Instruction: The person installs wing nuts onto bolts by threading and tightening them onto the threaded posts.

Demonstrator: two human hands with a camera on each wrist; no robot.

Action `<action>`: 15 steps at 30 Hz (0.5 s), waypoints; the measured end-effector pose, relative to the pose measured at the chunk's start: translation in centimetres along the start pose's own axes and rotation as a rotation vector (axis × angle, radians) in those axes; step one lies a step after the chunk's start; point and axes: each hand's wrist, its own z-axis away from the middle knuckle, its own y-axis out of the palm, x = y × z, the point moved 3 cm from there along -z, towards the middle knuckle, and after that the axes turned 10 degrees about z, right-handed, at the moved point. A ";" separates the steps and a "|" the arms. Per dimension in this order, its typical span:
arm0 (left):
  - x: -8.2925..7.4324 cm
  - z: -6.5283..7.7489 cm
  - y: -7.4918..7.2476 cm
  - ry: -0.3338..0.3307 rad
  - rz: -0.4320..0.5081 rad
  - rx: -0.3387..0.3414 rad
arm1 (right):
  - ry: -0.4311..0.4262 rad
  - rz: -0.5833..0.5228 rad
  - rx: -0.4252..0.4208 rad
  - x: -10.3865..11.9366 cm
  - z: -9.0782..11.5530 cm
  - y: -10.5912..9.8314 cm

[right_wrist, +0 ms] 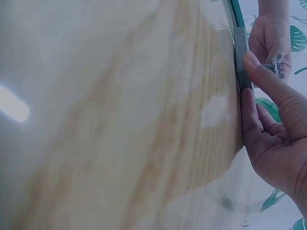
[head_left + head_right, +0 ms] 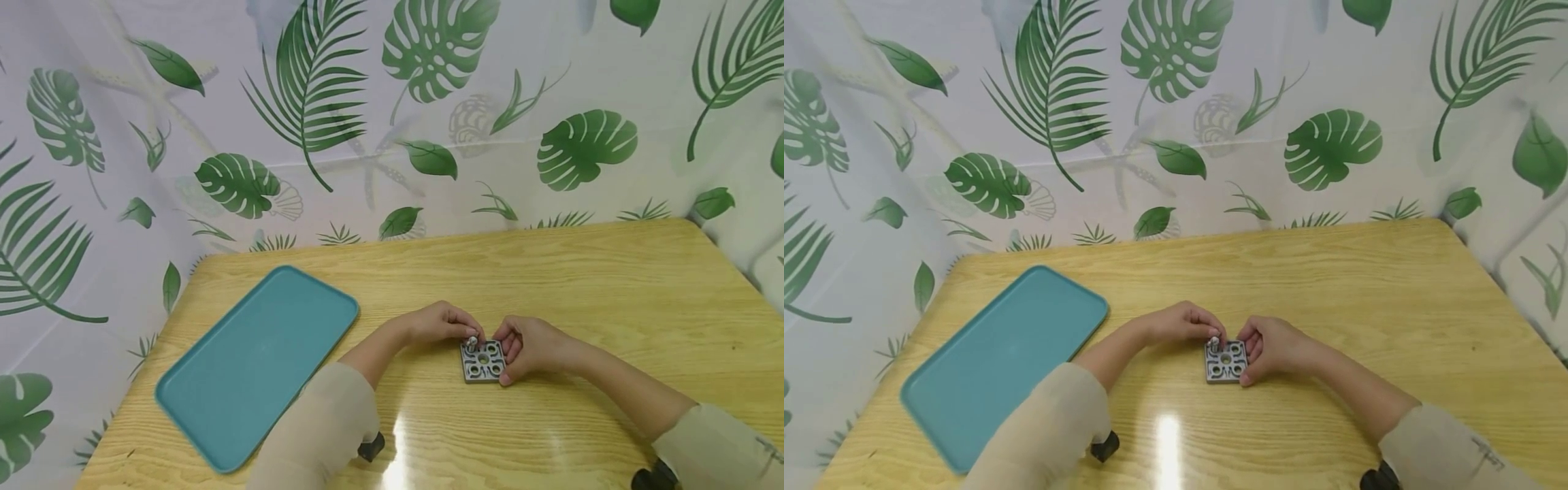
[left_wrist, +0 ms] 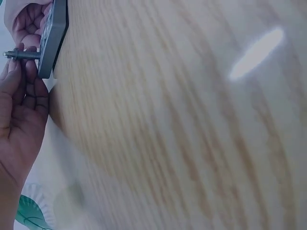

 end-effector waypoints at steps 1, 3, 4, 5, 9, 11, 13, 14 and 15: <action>0.1 0.0 0.0 0.009 -0.005 -0.019 | -0.001 -0.001 -0.001 0.0 0.0 0.0; 0.3 0.2 0.1 0.024 -0.004 -0.083 | -0.003 -0.002 -0.002 0.1 0.1 0.0; 0.4 0.4 0.2 0.032 -0.010 -0.132 | -0.003 -0.002 -0.003 0.1 0.1 0.0; 0.5 0.5 0.3 0.040 -0.012 -0.195 | -0.001 0.000 -0.005 0.1 0.1 0.0; 0.7 1.6 1.2 0.059 0.044 -0.546 | 0.004 -0.006 -0.015 0.0 0.1 0.0; 0.8 2.4 2.0 0.065 0.092 -0.721 | 0.007 -0.010 -0.017 0.0 0.0 0.0; 0.9 3.3 3.2 0.071 0.141 -0.843 | 0.005 -0.013 -0.018 -0.1 0.0 0.0; 0.9 3.7 3.8 0.071 0.167 -0.884 | 0.004 -0.015 -0.018 -0.1 0.0 0.0; 0.9 4.1 4.4 0.072 0.188 -0.911 | 0.002 -0.014 -0.018 0.0 0.0 0.0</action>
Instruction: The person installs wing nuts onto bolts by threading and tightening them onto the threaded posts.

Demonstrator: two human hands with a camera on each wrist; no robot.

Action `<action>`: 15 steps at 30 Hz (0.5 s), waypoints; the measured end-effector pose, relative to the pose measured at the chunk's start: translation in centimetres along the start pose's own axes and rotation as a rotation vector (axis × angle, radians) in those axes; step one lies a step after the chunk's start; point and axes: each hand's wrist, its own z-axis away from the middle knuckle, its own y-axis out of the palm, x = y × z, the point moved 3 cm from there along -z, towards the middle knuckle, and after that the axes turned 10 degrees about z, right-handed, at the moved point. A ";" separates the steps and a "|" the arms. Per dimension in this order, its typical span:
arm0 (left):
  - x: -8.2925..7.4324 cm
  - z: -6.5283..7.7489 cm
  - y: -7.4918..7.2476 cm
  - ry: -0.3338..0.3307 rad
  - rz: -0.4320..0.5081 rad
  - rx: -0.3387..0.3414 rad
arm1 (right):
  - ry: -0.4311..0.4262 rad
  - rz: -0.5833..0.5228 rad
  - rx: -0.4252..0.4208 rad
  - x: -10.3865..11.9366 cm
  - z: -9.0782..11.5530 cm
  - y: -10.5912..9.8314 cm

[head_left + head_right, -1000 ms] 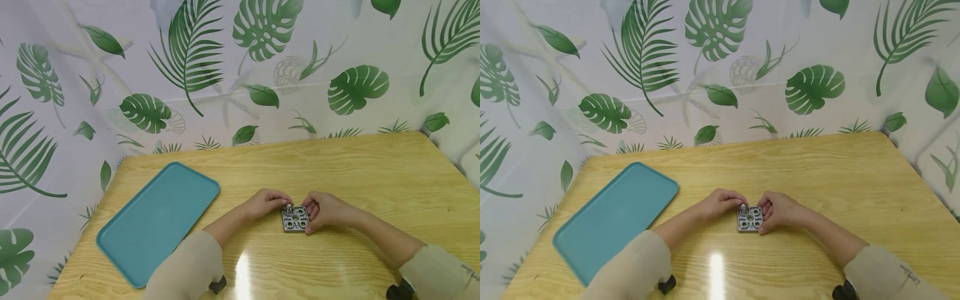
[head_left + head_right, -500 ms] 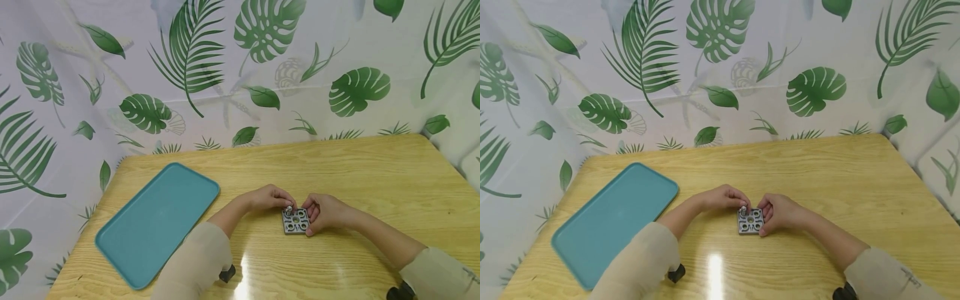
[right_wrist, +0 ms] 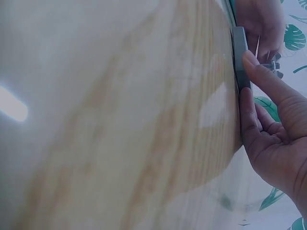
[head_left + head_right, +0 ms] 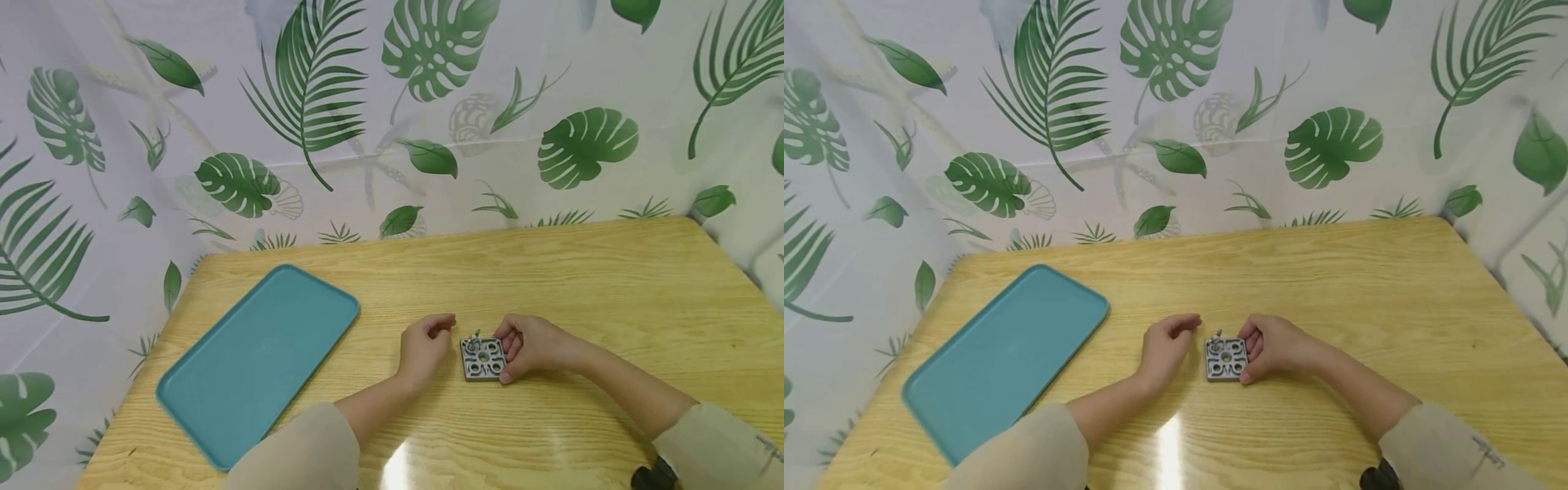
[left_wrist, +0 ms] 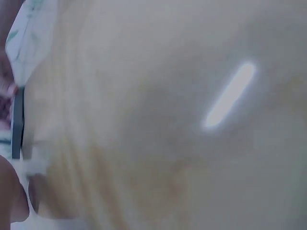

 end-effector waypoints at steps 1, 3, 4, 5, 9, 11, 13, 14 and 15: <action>0.1 0.7 0.1 0.004 0.021 -0.019 | 0.004 0.000 -0.001 0.0 0.0 0.0; 0.3 1.9 0.6 0.007 0.078 -0.038 | 0.004 0.001 -0.001 0.1 0.1 -0.1; 0.4 2.3 0.8 0.009 0.101 -0.049 | 0.002 0.000 -0.001 0.1 0.1 -0.1; 0.5 2.7 1.1 0.013 0.123 -0.056 | 0.001 0.001 0.000 0.1 0.1 -0.1; 0.5 3.3 2.0 0.036 0.174 -0.089 | -0.009 0.007 0.001 -0.1 0.0 -0.1; 0.5 3.3 2.3 0.042 0.177 -0.103 | -0.010 0.010 0.002 -0.1 0.0 -0.1; 0.5 3.1 2.4 0.058 0.169 -0.110 | -0.009 0.013 0.004 -0.1 0.0 -0.1; 0.5 3.0 2.4 0.066 0.163 -0.110 | -0.007 0.015 0.004 -0.1 0.1 -0.1; 0.6 2.9 2.4 0.072 0.156 -0.105 | -0.005 0.017 0.003 -0.1 0.1 -0.1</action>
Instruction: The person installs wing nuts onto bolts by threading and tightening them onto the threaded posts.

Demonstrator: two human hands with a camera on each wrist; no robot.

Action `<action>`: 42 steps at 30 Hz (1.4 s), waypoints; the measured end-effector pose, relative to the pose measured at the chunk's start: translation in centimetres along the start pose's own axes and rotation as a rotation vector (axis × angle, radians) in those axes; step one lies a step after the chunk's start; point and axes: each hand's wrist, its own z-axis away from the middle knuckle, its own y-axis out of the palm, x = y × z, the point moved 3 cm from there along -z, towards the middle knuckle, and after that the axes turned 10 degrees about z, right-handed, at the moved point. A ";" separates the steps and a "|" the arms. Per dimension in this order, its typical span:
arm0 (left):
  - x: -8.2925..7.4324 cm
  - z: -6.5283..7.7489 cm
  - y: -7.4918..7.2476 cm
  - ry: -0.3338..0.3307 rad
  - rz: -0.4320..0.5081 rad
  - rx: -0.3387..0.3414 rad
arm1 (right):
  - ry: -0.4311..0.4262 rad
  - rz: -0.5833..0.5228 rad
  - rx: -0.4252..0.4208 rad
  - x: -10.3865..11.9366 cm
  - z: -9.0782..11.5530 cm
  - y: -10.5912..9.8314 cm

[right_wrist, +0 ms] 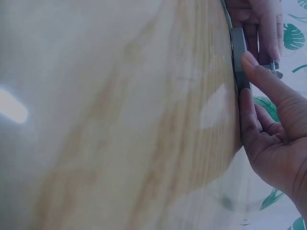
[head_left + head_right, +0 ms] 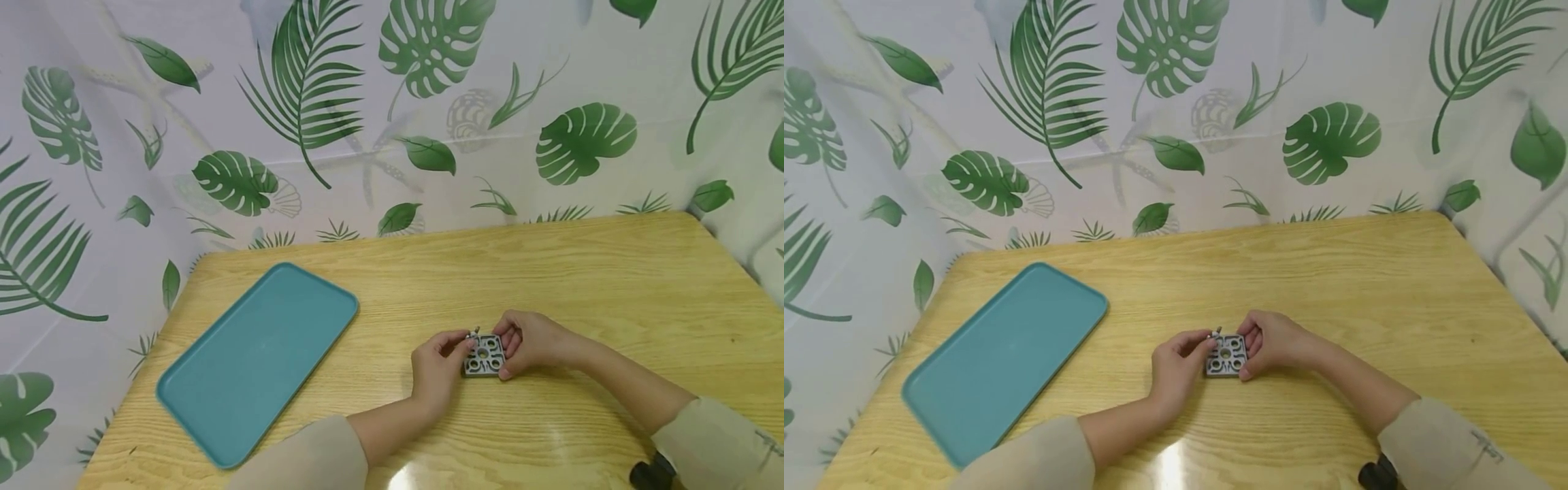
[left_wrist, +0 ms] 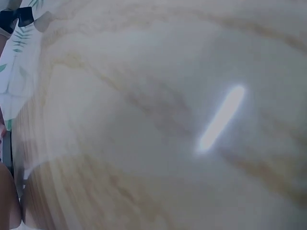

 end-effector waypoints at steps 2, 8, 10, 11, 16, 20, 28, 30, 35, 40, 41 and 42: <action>0.0 -0.3 -0.1 0.020 -0.023 0.022 | 0.005 0.004 0.000 0.0 0.0 0.0; 0.3 -2.2 -1.1 0.119 -0.140 0.235 | 0.010 0.006 0.002 -0.1 -0.1 0.0; 0.4 -3.0 -1.4 0.122 -0.173 0.331 | 0.010 0.002 0.005 -0.1 -0.1 0.1; 0.3 -3.4 -1.5 0.116 -0.179 0.380 | 0.009 0.000 0.006 -0.1 -0.1 0.1; -0.1 -5.7 -1.8 -0.032 -0.166 0.641 | 0.001 -0.003 0.010 -0.2 -0.1 0.0; -0.3 -7.5 -1.6 -0.103 -0.197 0.847 | -0.007 0.016 0.011 -0.2 -0.2 0.0; -0.6 -9.0 -0.7 -0.150 -0.272 1.040 | -0.001 0.019 0.015 -0.3 -0.1 0.0; -0.7 -9.1 -0.5 -0.156 -0.267 1.056 | 0.001 0.015 0.014 -0.3 -0.1 0.0; -0.8 -9.1 -0.3 -0.168 -0.240 1.059 | -0.014 0.004 0.024 -0.2 0.0 -0.1; -0.9 -8.3 -0.7 -0.130 -0.201 0.927 | -0.010 0.000 0.027 -0.1 0.1 -0.2; -0.8 -8.0 -0.9 -0.140 -0.173 0.874 | -0.010 -0.002 0.027 0.0 0.1 -0.2; -0.7 -7.7 -1.0 -0.147 -0.139 0.815 | -0.010 -0.005 0.027 0.0 0.1 -0.2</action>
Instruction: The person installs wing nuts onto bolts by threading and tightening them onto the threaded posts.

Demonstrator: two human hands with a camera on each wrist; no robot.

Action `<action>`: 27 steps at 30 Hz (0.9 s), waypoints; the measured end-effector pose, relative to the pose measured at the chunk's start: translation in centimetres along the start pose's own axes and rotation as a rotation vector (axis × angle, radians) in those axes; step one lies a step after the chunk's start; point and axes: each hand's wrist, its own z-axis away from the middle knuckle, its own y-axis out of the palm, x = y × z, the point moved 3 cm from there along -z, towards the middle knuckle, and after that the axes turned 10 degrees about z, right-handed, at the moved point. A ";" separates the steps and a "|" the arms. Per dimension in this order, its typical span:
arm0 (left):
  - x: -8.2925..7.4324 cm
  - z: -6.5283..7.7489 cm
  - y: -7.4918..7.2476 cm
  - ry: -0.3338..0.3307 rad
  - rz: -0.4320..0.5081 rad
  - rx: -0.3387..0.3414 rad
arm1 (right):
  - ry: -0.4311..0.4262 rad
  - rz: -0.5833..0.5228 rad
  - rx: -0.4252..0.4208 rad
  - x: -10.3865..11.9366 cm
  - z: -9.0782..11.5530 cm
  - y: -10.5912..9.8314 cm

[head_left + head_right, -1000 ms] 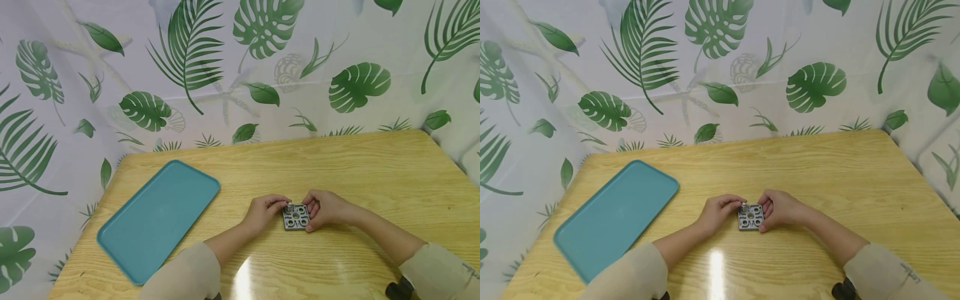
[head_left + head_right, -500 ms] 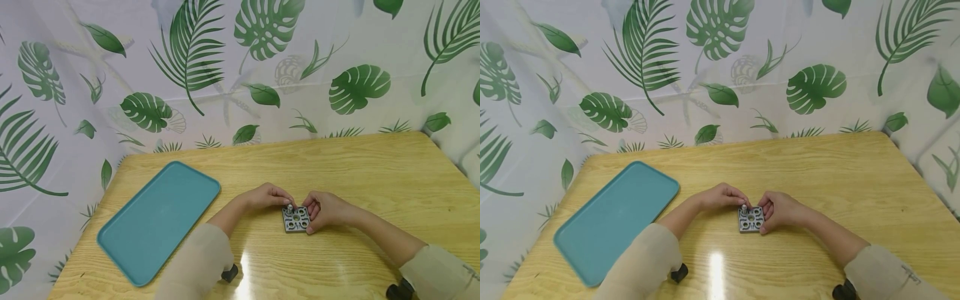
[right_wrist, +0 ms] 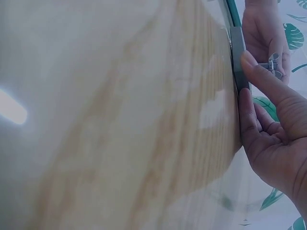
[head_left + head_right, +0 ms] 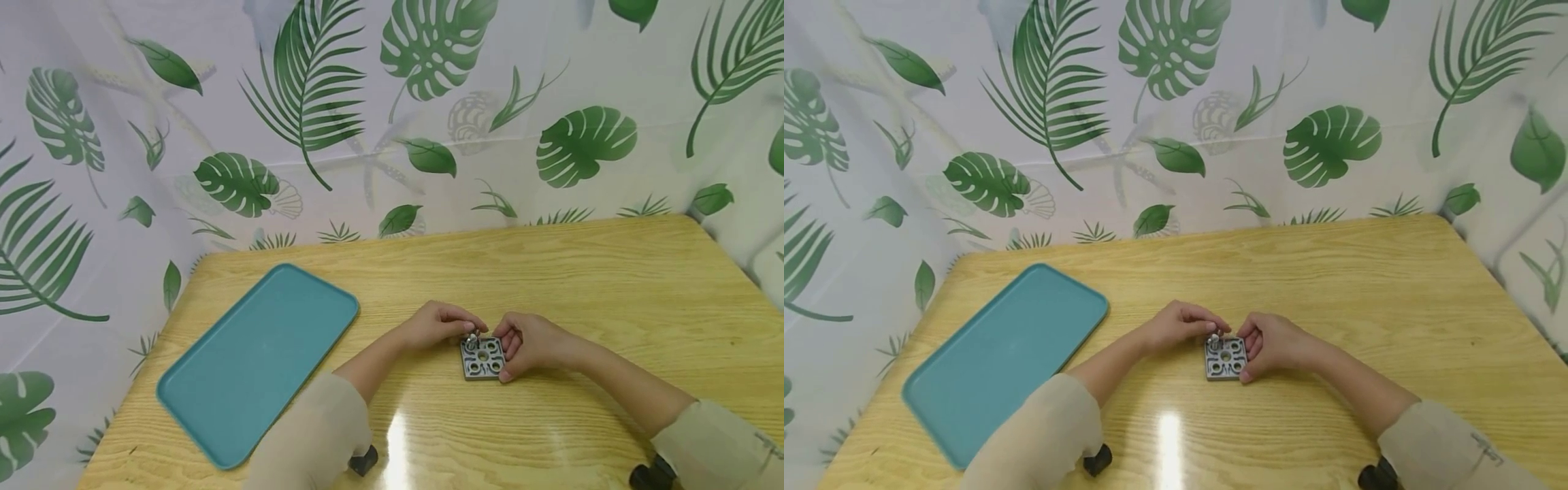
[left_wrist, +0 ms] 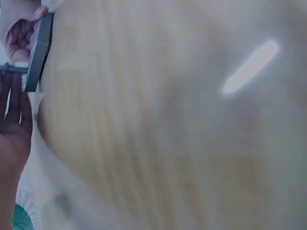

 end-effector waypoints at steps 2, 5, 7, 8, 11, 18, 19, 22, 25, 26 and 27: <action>0.3 0.8 0.5 0.015 0.073 -0.124 | -0.002 -0.002 -0.003 0.1 0.0 0.1; 0.6 2.2 1.6 0.049 0.173 -0.317 | 0.002 -0.008 -0.012 0.2 0.1 0.1; 0.6 3.1 2.5 0.075 0.174 -0.445 | 0.005 -0.010 -0.017 0.3 0.1 0.1; 0.6 3.5 3.0 0.083 0.173 -0.504 | 0.006 -0.011 -0.019 0.3 0.1 0.1; 0.8 4.3 4.0 0.098 0.191 -0.620 | 0.005 -0.002 -0.021 0.3 0.2 0.0; 1.4 4.5 4.9 0.105 0.187 -0.712 | 0.003 0.002 -0.015 0.1 0.1 0.1; 1.4 4.4 5.0 0.109 0.178 -0.726 | 0.008 0.000 -0.015 0.1 0.1 0.1; 1.3 4.3 5.2 0.116 0.154 -0.768 | 0.005 0.004 -0.015 0.0 0.0 0.1; 1.4 4.1 5.2 0.120 0.146 -0.786 | 0.010 0.007 -0.014 -0.1 0.0 0.1; 1.4 4.0 5.2 0.123 0.143 -0.784 | 0.007 0.010 -0.015 -0.1 0.0 0.1; 1.4 4.0 5.1 0.128 0.138 -0.774 | 0.009 0.010 -0.015 -0.1 0.0 0.2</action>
